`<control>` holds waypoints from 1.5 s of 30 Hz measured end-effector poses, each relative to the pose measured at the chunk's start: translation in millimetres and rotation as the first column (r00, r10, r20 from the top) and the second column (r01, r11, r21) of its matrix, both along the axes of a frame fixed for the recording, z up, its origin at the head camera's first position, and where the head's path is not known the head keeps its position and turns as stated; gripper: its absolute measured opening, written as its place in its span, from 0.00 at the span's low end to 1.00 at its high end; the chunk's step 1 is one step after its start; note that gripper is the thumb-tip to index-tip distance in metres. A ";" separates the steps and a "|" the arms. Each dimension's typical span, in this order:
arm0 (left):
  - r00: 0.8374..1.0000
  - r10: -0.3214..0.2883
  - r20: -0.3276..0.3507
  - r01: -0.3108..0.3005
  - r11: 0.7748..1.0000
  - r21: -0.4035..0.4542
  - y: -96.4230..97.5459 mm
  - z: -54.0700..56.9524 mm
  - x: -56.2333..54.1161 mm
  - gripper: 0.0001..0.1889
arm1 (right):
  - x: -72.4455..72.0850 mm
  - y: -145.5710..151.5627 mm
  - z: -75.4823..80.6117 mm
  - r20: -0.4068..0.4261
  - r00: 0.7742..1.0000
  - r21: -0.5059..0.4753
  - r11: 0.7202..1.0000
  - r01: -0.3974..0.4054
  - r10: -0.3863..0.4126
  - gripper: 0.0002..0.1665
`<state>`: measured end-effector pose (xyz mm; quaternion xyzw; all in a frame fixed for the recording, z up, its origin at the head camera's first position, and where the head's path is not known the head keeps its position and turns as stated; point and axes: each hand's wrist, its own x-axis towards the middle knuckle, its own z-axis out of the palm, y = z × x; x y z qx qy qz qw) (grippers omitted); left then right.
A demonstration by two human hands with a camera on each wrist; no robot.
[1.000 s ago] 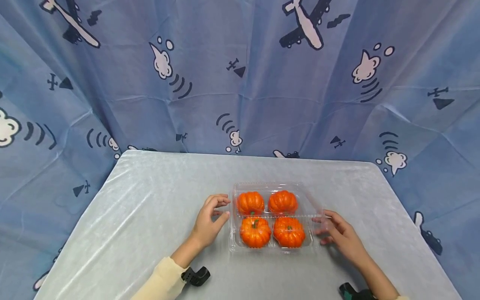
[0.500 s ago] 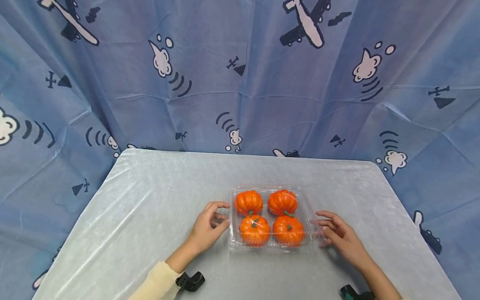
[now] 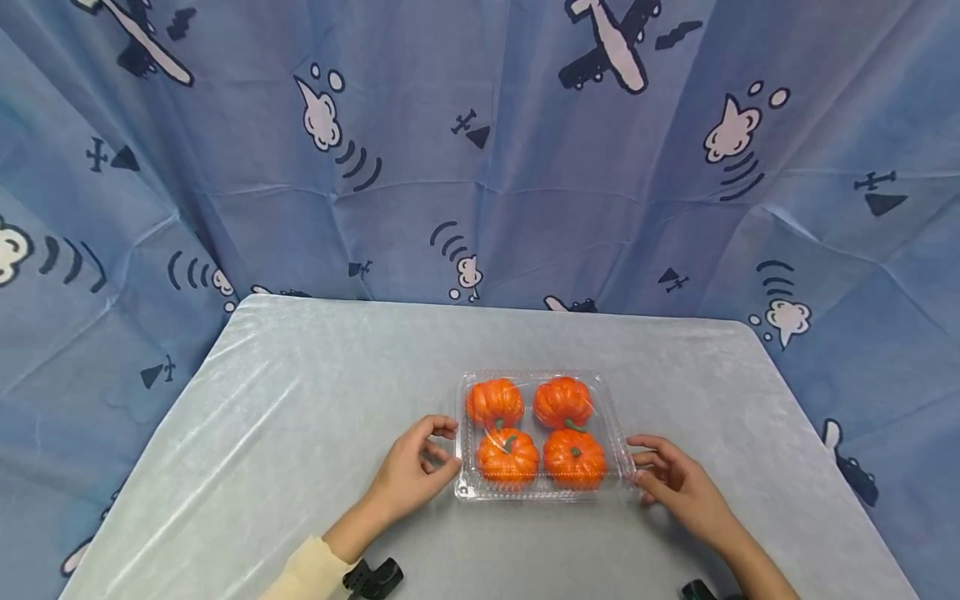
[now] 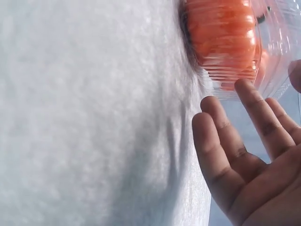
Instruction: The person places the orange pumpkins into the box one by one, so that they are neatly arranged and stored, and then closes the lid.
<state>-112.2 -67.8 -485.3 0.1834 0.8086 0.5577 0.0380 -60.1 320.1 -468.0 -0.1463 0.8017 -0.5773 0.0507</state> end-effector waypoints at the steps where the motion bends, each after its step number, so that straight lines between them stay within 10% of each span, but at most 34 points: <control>1: 1.000 -0.003 -0.009 0.003 1.000 -0.007 -0.2 1.0 1.4 0.23 | 0.9 -0.8 0.3 -0.009 1.000 0.006 1.000 0.001 -0.001 0.22; 26: 0.986 -0.017 0.166 -0.002 0.994 0.112 -3.4 -6.8 38.1 0.15 | 14.5 -8.0 -1.0 -0.029 0.996 0.135 0.987 0.085 -0.082 0.07; 45: 0.975 -0.096 0.203 0.069 0.988 0.137 0.2 -11.4 35.9 0.04 | 9.1 -9.8 -3.5 0.046 0.998 0.070 0.997 0.041 -0.044 0.04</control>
